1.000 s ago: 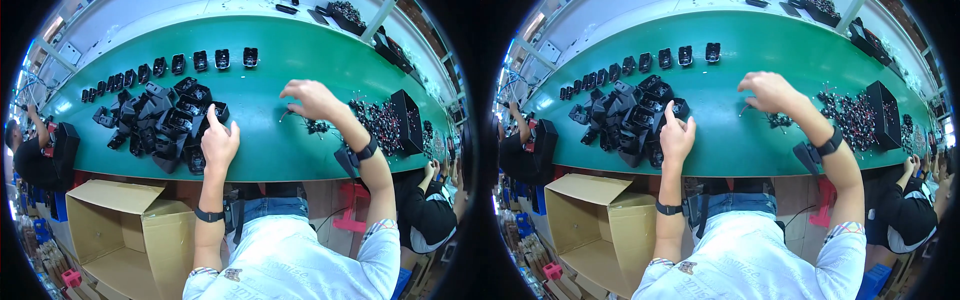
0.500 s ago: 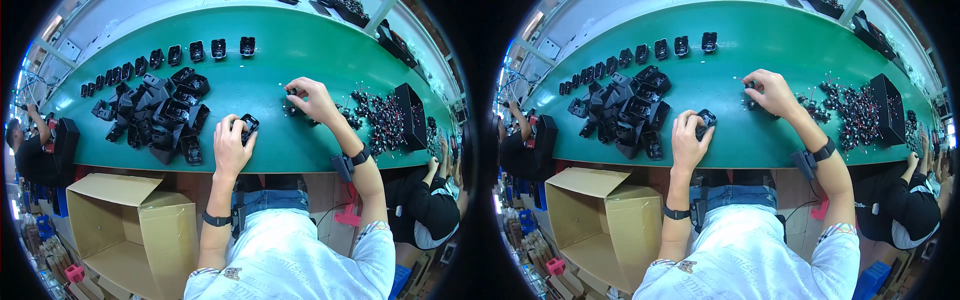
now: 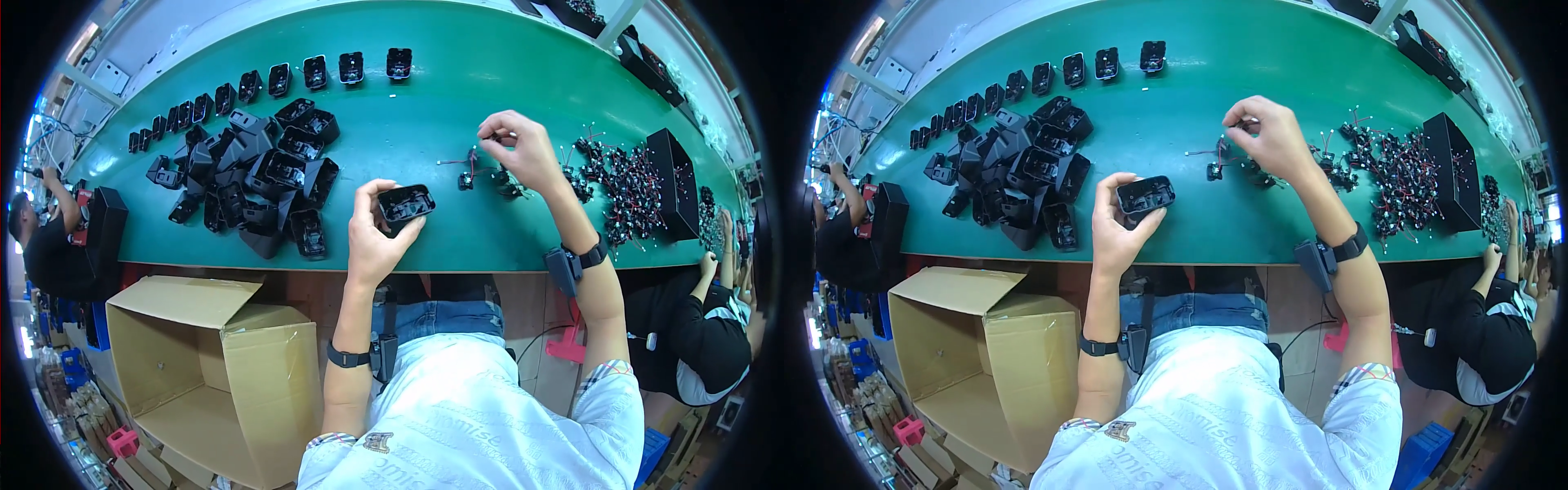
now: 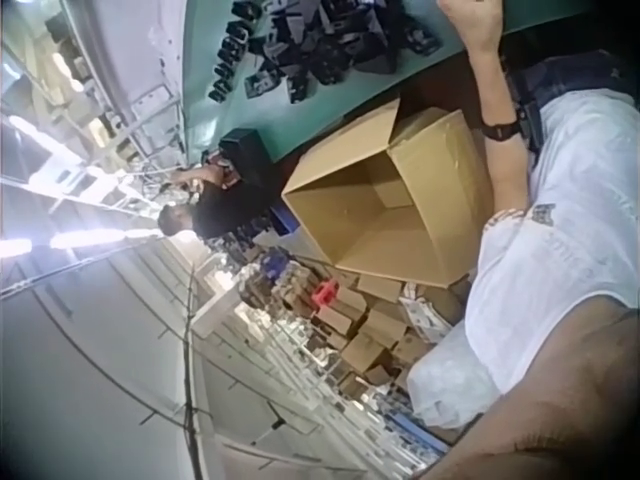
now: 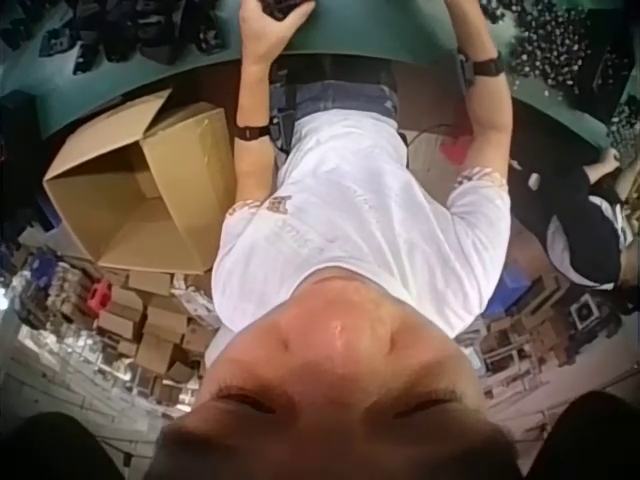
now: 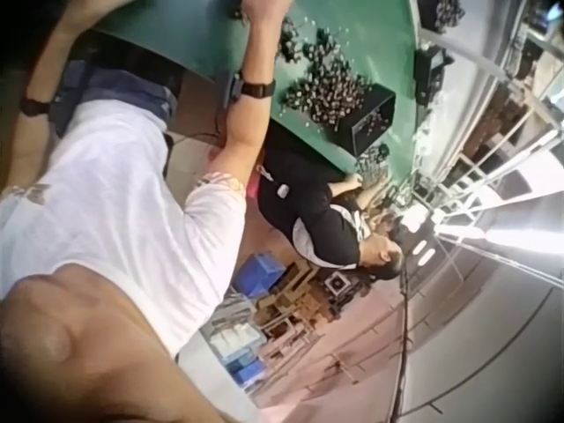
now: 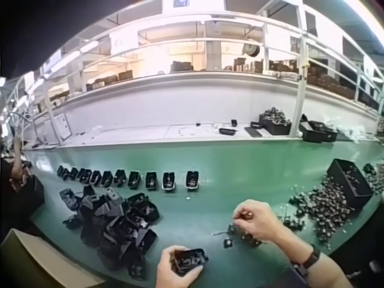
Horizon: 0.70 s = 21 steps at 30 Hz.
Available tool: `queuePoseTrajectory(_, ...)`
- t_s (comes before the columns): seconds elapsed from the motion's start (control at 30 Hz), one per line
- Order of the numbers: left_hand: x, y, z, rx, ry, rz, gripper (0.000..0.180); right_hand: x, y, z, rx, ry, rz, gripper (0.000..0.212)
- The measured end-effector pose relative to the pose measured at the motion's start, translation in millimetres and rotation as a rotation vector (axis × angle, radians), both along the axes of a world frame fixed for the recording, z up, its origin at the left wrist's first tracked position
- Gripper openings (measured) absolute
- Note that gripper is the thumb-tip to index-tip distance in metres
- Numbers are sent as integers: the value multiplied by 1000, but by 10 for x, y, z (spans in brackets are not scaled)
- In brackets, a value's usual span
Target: The person picks up a black plastic housing and a small electronic component, inserts the component into the housing, and places the assembled unit onto the green workbench.
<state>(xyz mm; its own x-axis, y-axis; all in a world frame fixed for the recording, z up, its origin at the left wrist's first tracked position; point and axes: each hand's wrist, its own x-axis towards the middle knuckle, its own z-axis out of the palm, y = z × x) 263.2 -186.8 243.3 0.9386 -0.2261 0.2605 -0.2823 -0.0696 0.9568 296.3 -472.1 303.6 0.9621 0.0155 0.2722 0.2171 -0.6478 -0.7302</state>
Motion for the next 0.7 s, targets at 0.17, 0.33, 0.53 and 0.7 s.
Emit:
queuePoseTrajectory(0.17, -72, -31, 119, -301, 220, -163, 67, -175, 55, 216, 381, 80, -9, 26)
queuePoseTrajectory(0.33, -175, -44, 167, -485, 364, -387, 70, -710, 490, 336, 727, 105, 232, 24)
queuePoseTrajectory(0.53, -266, -26, 269, -432, 354, -564, 72, -1105, 704, 220, 598, -22, 217, 26)
queuePoseTrajectory(0.7, -308, -31, 316, -438, 317, -653, 70, -1250, 755, 221, 623, -54, 194, 21)
